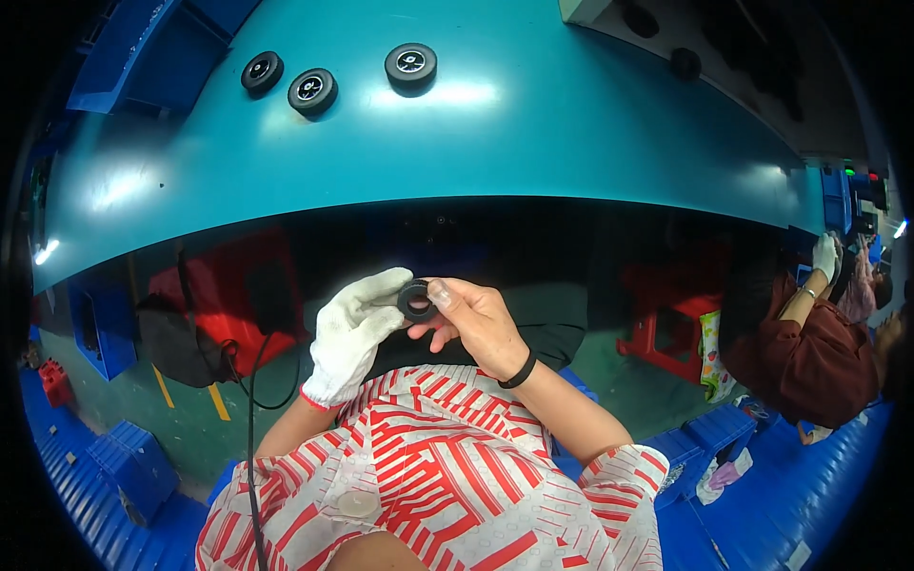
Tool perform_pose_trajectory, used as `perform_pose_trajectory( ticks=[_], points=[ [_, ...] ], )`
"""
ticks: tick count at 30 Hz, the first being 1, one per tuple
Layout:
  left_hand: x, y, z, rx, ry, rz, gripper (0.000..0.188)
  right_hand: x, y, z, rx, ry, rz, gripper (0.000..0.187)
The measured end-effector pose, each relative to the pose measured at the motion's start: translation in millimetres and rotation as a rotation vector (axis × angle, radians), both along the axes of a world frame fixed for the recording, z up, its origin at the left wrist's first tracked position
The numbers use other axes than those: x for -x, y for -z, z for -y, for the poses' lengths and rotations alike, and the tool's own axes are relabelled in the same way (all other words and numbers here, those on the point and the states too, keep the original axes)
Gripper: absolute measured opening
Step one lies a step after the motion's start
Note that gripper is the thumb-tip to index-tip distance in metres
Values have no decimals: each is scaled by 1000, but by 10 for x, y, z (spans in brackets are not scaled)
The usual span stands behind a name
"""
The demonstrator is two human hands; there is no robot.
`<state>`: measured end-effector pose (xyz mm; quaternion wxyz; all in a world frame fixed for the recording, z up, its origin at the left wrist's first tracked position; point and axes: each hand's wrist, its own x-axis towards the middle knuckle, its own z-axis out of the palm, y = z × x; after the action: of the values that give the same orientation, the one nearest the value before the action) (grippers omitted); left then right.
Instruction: Assembling toy wheels by inserting a hub into a rubber tire.
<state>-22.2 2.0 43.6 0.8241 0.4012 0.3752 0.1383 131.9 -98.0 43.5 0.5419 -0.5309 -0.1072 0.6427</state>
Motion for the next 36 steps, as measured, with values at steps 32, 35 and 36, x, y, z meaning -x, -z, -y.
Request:
perform_pose_trajectory(
  ticks=[32, 35, 36],
  points=[
    [-116, 144, -65, -296, 120, -117, 54, -8, -40, -186, -536, -329, 1441, 64],
    [-101, 202, -154, 126, 30, 102, 47, -91, -100, -299, -573, -387, 1434, 60],
    [-107, 216, -174, 169, 38, 156, 47, -147, -121, -348, -591, -412, 1422, 59]
  ],
)
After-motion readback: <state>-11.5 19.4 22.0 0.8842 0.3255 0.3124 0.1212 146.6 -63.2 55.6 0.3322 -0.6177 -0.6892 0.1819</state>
